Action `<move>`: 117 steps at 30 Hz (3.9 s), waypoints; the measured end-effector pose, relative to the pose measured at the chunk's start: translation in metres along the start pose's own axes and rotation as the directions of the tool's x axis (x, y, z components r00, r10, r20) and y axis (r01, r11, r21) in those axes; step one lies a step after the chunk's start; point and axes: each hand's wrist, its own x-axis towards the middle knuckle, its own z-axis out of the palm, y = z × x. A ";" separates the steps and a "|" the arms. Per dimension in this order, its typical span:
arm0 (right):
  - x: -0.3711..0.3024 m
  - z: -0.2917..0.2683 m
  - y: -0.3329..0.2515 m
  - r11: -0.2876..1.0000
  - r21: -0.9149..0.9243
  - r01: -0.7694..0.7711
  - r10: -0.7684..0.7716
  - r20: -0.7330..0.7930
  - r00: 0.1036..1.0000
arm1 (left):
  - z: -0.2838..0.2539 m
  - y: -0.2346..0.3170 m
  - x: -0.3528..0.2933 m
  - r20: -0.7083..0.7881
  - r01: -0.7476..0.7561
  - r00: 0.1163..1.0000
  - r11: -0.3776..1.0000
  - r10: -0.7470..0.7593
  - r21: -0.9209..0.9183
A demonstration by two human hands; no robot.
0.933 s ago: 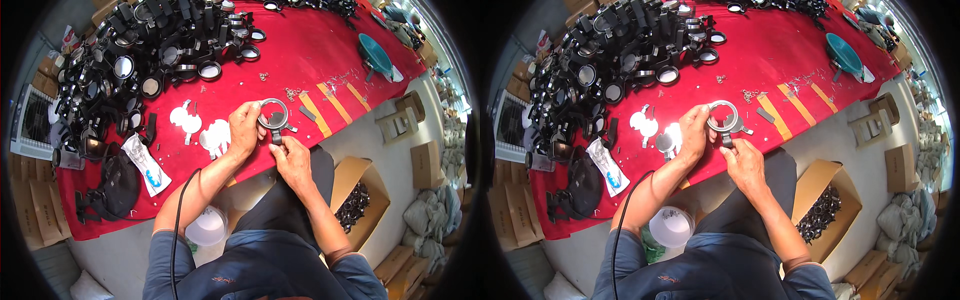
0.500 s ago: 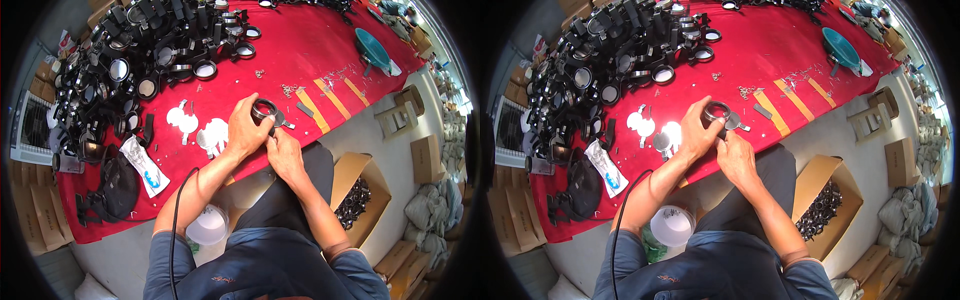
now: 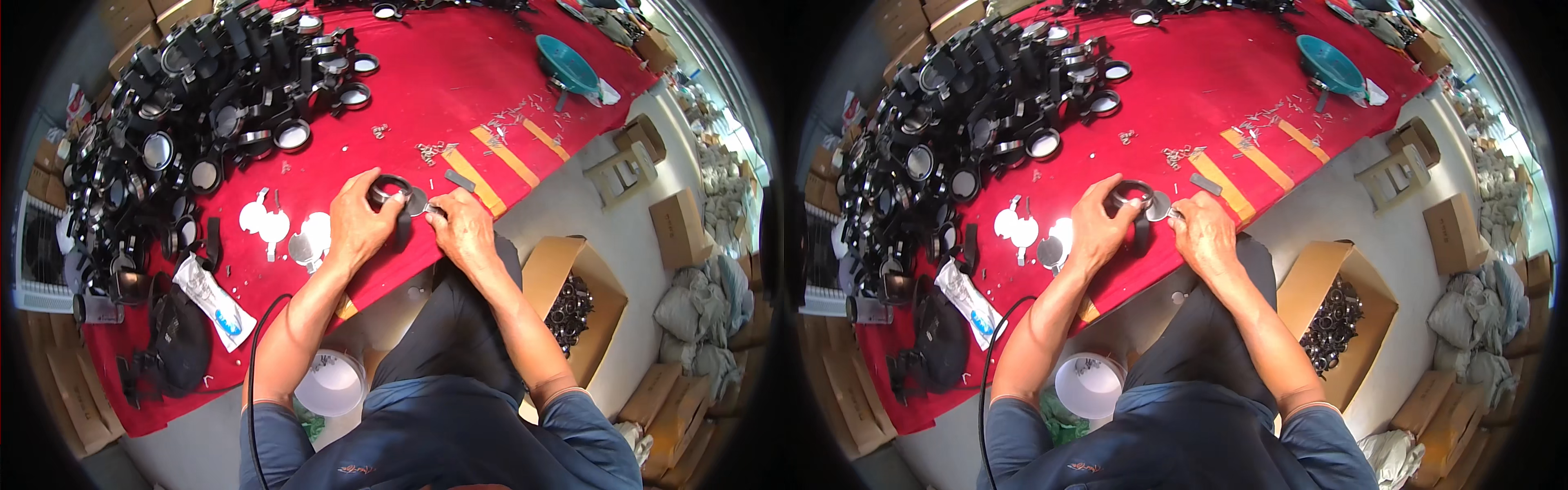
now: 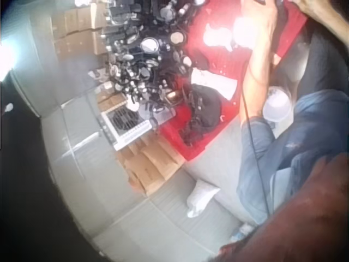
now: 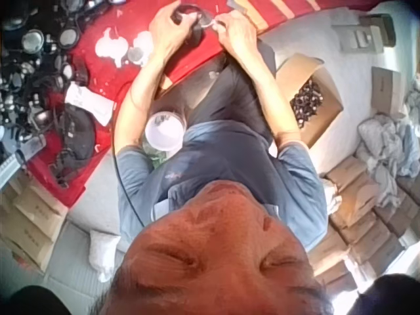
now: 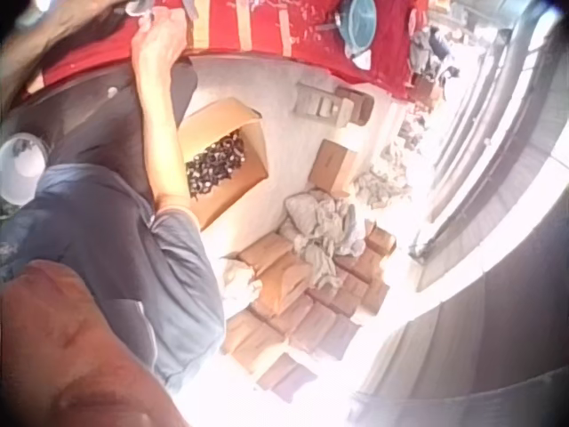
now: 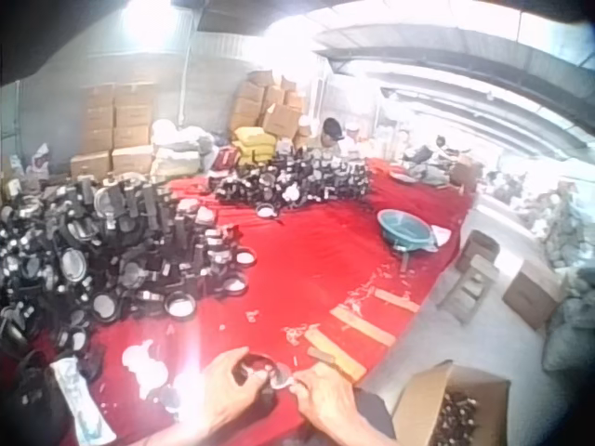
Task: Assembling circular plastic housing components by inserting gaskets and small internal parts.
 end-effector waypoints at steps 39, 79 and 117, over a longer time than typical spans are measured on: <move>0.009 0.000 -0.039 0.922 0.383 -0.060 0.155 -0.221 0.963 | -0.001 -0.008 -0.001 0.080 -0.040 0.996 0.995 0.047 -0.091; 0.059 -0.007 -0.021 0.833 0.217 -0.509 0.423 0.344 0.838 | -0.002 -0.011 -0.005 0.108 -0.272 0.957 0.962 0.268 0.027; 0.034 0.001 -0.029 0.408 0.797 -0.445 0.303 0.342 0.890 | 0.006 -0.006 -0.003 -0.018 0.087 0.994 0.880 -0.107 -0.467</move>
